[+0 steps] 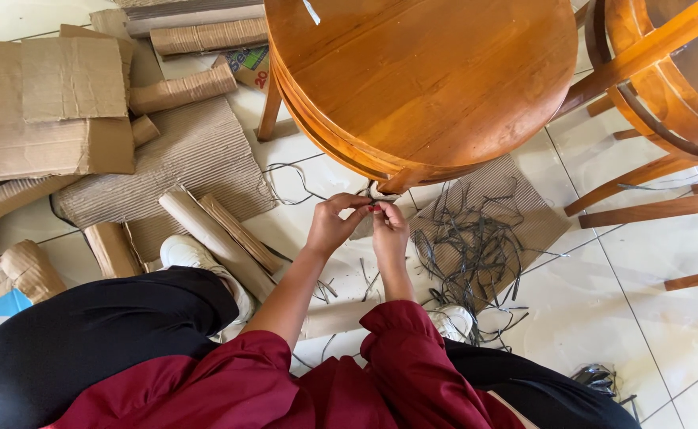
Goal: The person unwraps wooden stools and uses scissors to cut the plastic straps binding the legs and cardboard padding.
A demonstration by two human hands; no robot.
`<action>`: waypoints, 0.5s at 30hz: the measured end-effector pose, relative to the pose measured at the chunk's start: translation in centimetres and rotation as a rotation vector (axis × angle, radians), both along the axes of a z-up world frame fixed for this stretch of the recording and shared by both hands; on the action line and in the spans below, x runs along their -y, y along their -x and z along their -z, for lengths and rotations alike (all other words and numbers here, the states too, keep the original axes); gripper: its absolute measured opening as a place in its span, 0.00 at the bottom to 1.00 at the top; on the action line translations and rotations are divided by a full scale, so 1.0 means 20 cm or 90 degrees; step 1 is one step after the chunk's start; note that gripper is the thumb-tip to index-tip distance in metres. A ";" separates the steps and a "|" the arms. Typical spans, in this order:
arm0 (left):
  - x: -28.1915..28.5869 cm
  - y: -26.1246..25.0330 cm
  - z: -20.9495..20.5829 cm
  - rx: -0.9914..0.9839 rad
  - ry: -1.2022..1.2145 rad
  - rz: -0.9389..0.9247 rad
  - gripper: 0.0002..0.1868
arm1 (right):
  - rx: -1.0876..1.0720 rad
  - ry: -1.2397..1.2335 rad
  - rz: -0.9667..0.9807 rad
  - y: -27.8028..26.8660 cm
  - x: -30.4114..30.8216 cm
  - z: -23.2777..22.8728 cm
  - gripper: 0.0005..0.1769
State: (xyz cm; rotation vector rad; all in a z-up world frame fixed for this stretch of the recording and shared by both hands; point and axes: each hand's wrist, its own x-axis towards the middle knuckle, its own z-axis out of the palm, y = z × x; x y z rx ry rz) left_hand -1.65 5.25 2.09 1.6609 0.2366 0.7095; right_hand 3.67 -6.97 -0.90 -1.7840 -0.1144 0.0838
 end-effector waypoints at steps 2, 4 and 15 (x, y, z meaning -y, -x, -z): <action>0.00 -0.01 0.05 -0.030 0.015 0.006 0.08 | 0.036 0.013 -0.007 0.00 0.00 0.01 0.08; -0.01 -0.03 0.09 -0.061 0.031 0.014 0.08 | 0.072 0.028 -0.013 -0.01 0.00 0.02 0.08; -0.13 -0.10 0.13 -0.244 0.163 0.214 0.06 | 0.142 0.131 -0.043 -0.02 0.01 -0.01 0.04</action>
